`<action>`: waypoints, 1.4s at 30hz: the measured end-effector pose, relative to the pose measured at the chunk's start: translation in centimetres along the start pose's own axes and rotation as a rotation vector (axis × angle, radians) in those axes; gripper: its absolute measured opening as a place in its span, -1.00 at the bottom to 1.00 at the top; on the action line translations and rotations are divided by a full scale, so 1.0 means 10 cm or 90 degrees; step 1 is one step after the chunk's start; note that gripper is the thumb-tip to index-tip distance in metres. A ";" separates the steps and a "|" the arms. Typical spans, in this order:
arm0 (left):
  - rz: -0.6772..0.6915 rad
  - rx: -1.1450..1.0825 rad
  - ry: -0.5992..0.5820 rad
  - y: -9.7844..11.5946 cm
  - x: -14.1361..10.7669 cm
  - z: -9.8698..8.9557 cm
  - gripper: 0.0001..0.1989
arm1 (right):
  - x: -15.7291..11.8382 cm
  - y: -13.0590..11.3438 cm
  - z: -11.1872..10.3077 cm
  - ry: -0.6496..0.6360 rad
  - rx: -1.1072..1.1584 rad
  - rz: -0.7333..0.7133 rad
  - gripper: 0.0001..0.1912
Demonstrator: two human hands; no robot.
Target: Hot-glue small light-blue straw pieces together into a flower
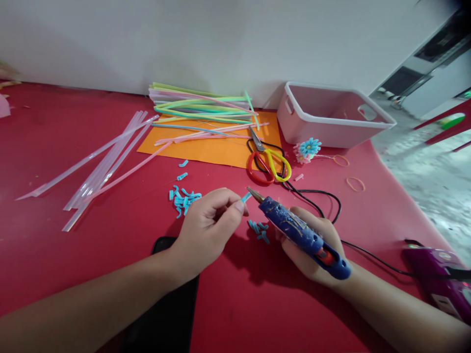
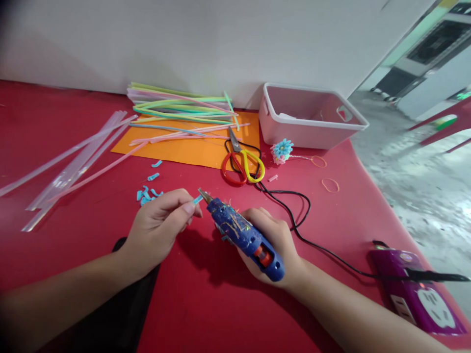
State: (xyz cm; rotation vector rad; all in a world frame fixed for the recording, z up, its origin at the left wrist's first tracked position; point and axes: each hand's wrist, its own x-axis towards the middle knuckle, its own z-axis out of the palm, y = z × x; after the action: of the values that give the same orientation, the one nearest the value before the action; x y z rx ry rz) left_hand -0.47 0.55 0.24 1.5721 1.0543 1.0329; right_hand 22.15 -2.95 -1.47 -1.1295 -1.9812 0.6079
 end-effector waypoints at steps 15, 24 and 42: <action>-0.008 -0.023 0.003 -0.03 0.00 -0.01 -0.77 | -0.03 0.06 0.02 0.010 -0.024 -0.013 -0.85; -0.005 -0.033 -0.003 0.01 -0.01 0.00 -0.77 | -0.02 0.00 0.00 0.009 -0.030 -0.028 -0.81; -0.022 -0.079 -0.007 -0.01 -0.01 0.01 -0.76 | 0.02 -0.03 -0.02 -0.023 -0.033 -0.049 -0.73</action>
State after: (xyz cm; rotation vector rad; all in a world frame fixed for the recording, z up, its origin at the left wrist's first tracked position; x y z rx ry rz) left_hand -0.40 0.43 0.06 1.4544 0.9877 1.0449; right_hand 22.13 -2.92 -1.06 -1.0747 -2.0724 0.5424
